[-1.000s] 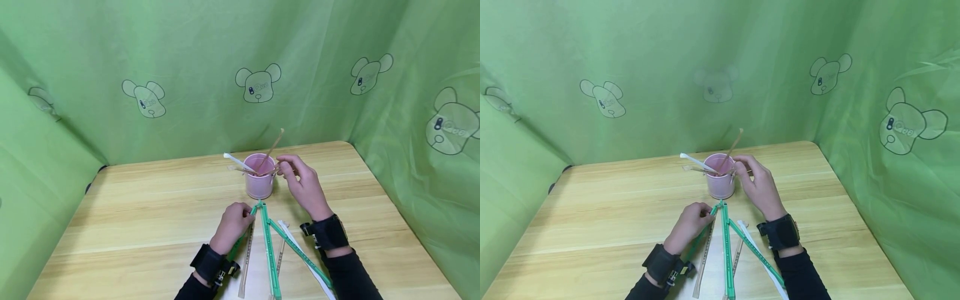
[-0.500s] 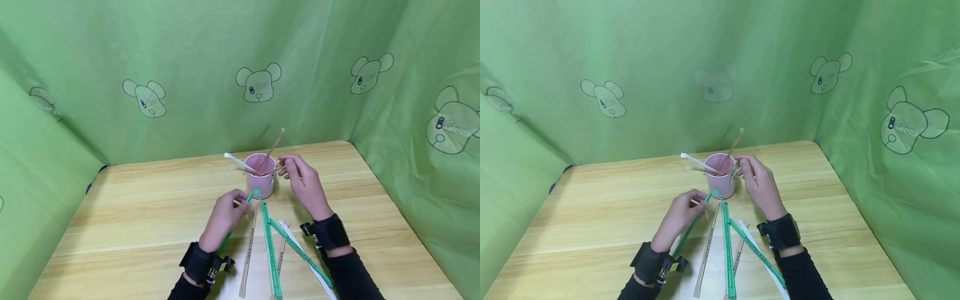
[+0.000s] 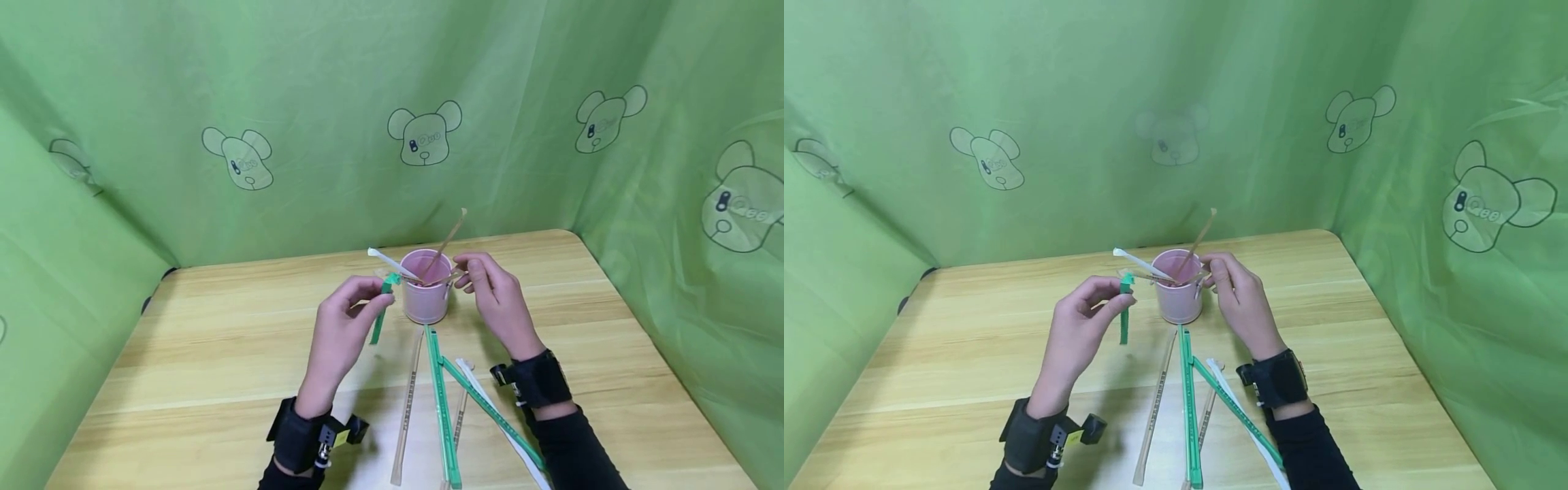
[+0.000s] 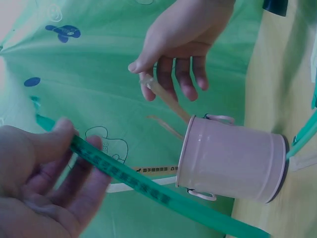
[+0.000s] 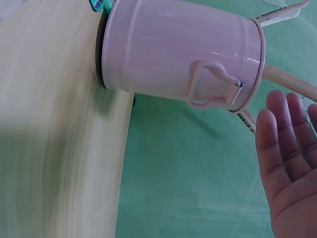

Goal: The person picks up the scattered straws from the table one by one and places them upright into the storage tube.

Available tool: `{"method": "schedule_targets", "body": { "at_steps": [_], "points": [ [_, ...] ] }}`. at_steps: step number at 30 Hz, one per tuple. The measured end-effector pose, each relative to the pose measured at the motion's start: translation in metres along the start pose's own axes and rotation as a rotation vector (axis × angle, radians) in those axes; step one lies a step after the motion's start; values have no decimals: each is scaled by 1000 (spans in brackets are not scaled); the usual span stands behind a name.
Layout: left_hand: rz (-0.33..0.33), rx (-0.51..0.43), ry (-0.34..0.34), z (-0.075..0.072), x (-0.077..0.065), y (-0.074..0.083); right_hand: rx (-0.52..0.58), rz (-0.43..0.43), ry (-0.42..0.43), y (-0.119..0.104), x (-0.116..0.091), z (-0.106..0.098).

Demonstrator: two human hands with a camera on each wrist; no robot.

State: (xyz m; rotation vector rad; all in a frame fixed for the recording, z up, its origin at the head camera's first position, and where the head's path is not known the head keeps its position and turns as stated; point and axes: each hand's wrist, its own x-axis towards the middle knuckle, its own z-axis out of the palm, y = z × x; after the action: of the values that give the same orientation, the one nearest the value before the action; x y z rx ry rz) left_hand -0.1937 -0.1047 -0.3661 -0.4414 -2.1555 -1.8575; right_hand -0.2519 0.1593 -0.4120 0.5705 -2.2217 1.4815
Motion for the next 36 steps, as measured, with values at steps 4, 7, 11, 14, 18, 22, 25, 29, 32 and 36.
{"method": "schedule_targets", "body": {
  "at_steps": [4, 7, 11, 14, 18, 22, 25, 29, 32, 36],
  "points": [
    [57, -98, 33, -2, 1, -1, -2, 3, -7, 1, 0, 0],
    [84, -147, 55, -3, 1, -2, -10, 7, -10, 1, -1, 0],
    [175, -218, 64, -5, 0, -2, -15, 9, -5, 1, -1, -2],
    [260, -273, 61, -6, 0, -1, -11, 13, -3, 1, -1, -3],
    [316, -321, 65, -6, 0, 1, -8, 29, -4, 2, -1, -3],
    [313, -351, 64, -4, 0, -1, -12, 77, -9, 2, -1, -4],
    [297, -360, 52, 1, 2, -4, -19, 134, -19, 1, -2, -7],
    [266, -310, 16, 10, 3, -13, -61, 219, -54, 3, -6, -12],
    [233, -245, -16, 16, 5, -20, -103, 270, -108, 5, -11, -17],
    [175, -183, -34, 23, 6, -26, -140, 299, -187, 7, -16, -20]
  ]
}}
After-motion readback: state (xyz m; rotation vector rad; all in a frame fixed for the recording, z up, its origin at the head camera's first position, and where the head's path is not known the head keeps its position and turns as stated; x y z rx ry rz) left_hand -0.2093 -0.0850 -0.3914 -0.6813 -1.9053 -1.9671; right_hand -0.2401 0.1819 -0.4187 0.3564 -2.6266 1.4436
